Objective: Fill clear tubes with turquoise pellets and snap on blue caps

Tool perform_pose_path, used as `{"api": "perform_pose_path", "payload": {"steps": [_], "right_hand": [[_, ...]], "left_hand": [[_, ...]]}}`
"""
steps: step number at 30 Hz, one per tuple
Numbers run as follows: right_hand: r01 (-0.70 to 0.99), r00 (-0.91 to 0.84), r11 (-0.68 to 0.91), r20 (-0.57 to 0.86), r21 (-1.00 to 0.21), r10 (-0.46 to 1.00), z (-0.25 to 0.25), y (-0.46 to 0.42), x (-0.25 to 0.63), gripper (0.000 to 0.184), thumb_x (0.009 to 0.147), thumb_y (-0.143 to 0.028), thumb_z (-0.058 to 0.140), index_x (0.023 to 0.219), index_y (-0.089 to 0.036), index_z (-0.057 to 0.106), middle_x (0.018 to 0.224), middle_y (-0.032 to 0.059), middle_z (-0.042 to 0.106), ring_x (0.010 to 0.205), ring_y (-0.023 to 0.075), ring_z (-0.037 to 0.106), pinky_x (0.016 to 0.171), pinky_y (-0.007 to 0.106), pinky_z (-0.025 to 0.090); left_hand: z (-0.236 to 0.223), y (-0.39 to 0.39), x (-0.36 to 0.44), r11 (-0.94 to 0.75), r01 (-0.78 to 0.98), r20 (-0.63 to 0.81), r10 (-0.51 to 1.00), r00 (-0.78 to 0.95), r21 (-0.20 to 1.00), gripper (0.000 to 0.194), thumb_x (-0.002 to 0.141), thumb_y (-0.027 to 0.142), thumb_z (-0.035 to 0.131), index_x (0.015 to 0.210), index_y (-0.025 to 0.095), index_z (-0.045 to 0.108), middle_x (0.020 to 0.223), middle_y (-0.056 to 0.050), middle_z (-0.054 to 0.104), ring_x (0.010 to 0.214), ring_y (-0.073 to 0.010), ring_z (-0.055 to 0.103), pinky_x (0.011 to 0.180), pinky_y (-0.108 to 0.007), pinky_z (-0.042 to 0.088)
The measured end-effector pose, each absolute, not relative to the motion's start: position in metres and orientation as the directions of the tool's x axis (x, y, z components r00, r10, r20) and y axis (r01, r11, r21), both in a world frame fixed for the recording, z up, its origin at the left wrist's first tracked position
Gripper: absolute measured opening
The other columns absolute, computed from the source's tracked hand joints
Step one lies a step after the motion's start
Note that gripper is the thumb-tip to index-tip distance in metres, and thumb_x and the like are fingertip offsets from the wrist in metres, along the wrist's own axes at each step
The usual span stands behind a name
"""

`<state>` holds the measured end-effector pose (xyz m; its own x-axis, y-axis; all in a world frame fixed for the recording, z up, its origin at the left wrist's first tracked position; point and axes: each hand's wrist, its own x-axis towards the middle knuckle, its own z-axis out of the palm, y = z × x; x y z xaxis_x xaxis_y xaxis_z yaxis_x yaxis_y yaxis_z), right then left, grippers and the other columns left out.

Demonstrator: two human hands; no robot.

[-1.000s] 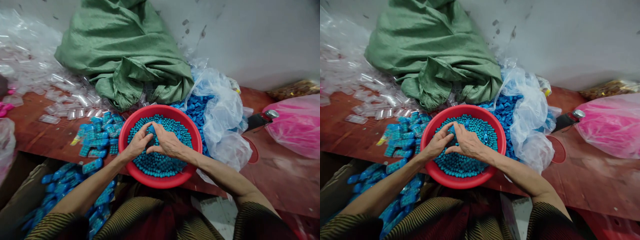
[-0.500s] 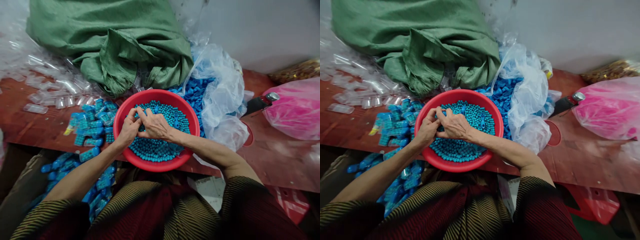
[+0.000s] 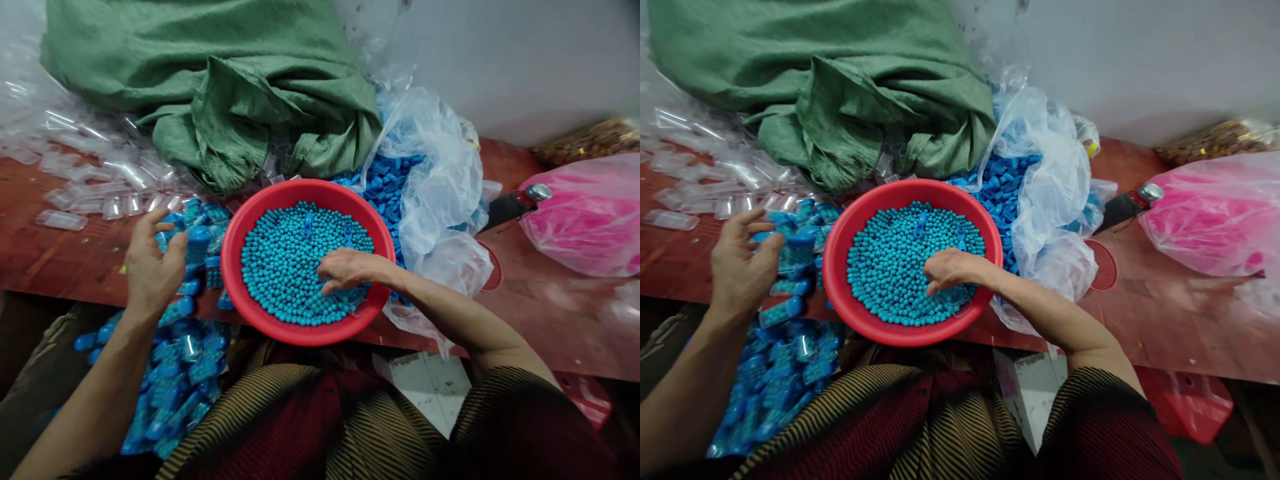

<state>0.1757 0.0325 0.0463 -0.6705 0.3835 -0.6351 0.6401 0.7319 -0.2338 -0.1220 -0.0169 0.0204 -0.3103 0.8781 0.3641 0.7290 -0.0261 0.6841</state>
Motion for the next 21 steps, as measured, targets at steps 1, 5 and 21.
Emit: {"api": "perform_pose_path", "payload": {"steps": [1,5,21], "right_hand": [[0.635,-0.667,0.736,-0.647,-0.235,0.368,0.045,0.032,0.175,0.025,0.083,-0.039,0.059,0.089,-0.017,0.069,0.089,0.0074,0.069,0.089,0.0211,0.060,0.067,0.026,0.038],[0.623,-0.692,0.713,-0.652,-0.321,0.311,0.039,0.031,0.170,0.023,0.083,-0.037,0.058,0.089,-0.018,0.069,0.086,0.0054,0.068,0.083,0.0183,0.059,0.064,0.025,0.036],[0.599,-0.753,0.293,-0.399,-0.745,0.524,0.027,0.046,0.167,0.016,0.072,-0.028,0.066,0.077,-0.013,0.062,0.062,-0.0043,0.054,0.056,0.0076,0.046,0.052,0.020,0.034]], "left_hand": [[0.020,-0.020,-0.123,-0.021,0.800,0.419,0.860,-0.292,0.599,0.045,0.081,0.021,0.052,0.126,0.017,0.048,0.109,-0.006,0.060,0.106,-0.0236,0.055,0.082,-0.039,0.041],[0.020,-0.029,-0.089,-0.162,0.848,0.469,0.876,-0.111,0.504,0.033,0.088,0.026,0.044,0.119,0.017,0.054,0.104,-0.007,0.062,0.100,-0.0227,0.059,0.079,-0.037,0.044],[0.004,-0.012,-0.008,0.072,0.339,-0.236,0.849,0.473,0.938,0.045,0.070,0.024,0.062,0.112,0.019,0.049,0.089,-0.004,0.064,0.085,-0.0211,0.061,0.072,-0.031,0.045]]}}
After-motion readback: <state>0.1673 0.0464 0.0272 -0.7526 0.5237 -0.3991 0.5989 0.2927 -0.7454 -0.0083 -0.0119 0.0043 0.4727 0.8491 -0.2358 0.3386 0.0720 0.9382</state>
